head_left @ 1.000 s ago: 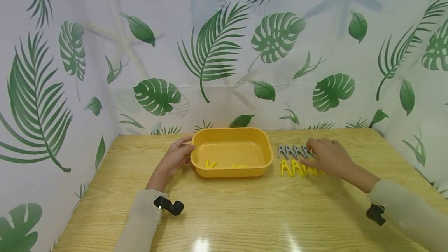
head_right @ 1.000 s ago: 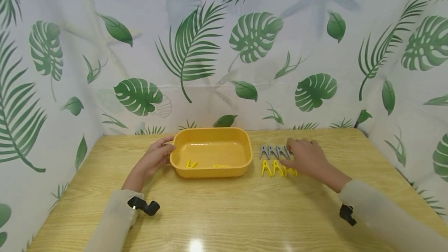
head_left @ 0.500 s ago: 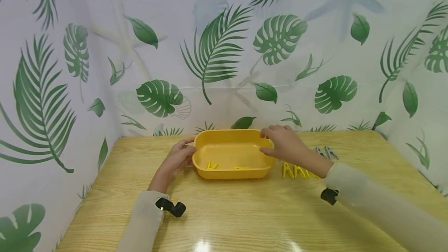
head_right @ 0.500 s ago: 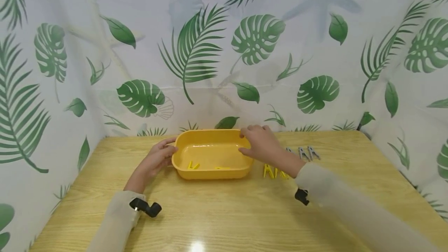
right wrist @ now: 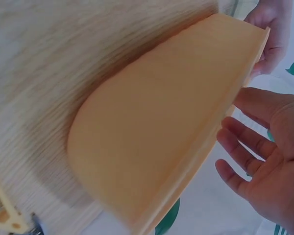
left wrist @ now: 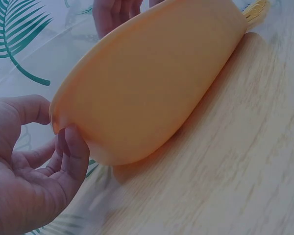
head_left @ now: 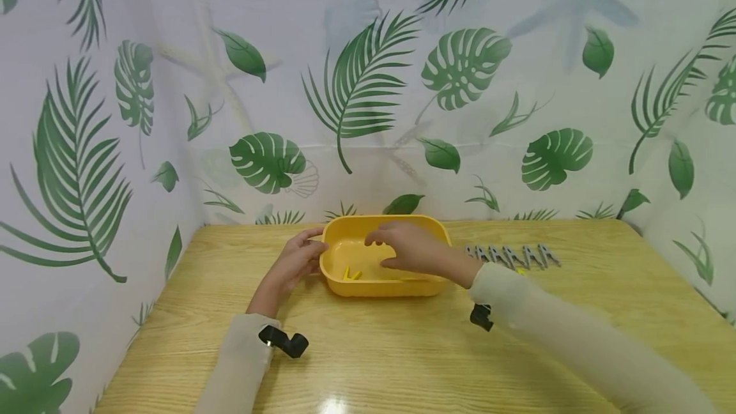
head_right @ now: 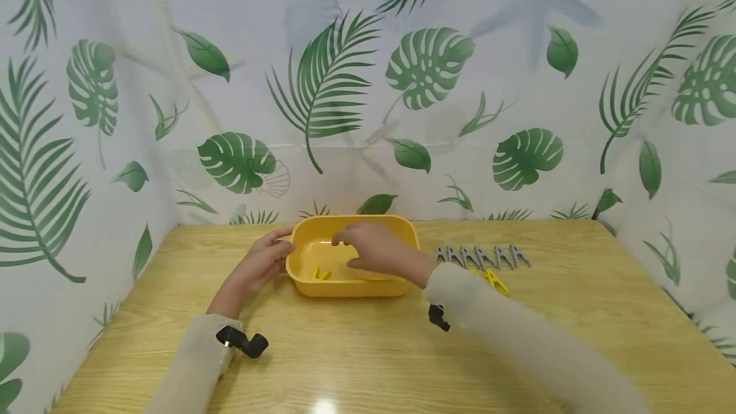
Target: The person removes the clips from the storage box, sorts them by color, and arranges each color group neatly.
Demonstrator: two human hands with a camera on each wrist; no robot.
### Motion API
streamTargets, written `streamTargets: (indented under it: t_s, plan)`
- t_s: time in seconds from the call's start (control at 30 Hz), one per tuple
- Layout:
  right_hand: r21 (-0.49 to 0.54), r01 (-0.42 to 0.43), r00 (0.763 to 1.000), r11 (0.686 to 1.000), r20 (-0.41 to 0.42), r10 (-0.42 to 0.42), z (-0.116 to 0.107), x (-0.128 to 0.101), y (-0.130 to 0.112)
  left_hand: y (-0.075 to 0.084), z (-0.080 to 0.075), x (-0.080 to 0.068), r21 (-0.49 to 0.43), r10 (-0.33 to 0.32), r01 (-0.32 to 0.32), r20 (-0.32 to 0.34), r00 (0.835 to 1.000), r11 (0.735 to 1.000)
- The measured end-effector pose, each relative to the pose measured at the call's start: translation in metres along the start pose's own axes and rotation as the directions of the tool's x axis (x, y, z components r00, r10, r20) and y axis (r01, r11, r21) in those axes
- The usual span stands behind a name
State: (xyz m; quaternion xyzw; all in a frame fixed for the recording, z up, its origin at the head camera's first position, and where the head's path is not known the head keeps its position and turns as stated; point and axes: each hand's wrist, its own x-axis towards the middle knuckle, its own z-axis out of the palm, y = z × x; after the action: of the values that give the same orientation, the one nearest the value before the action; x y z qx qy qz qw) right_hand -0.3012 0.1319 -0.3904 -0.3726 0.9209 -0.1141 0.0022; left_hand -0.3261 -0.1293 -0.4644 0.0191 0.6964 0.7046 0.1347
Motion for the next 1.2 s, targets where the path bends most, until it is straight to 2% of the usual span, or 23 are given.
streamTargets:
  t_s: [0.27,0.47,0.7,1.0,1.2]
  plan:
    - [0.061,0.022,0.992,0.998,0.122,-0.029,0.011,0.027,-0.003,-0.001,0.003,0.001,0.004,-0.001,0.001,0.013,1.0,1.0]
    - [0.066,-0.002,0.984,0.998,0.179,-0.01,0.021,0.041,-0.006,0.0,0.004,0.0,0.022,-0.01,0.01,0.014,1.0,1.0]
    - [0.021,0.027,0.978,0.999,0.205,-0.031,0.028,0.05,-0.009,0.0,0.003,0.001,0.033,-0.002,0.001,0.014,1.0,0.999]
    - [-0.01,0.052,0.979,0.999,0.196,-0.049,0.029,0.049,-0.008,0.0,0.003,0.001,0.011,-0.002,0.002,0.0,1.0,1.0]
    - [0.0,-0.011,0.977,1.0,0.211,0.011,0.028,0.046,-0.001,-0.002,-0.001,0.002,0.007,0.0,0.0,-0.009,1.0,1.0]
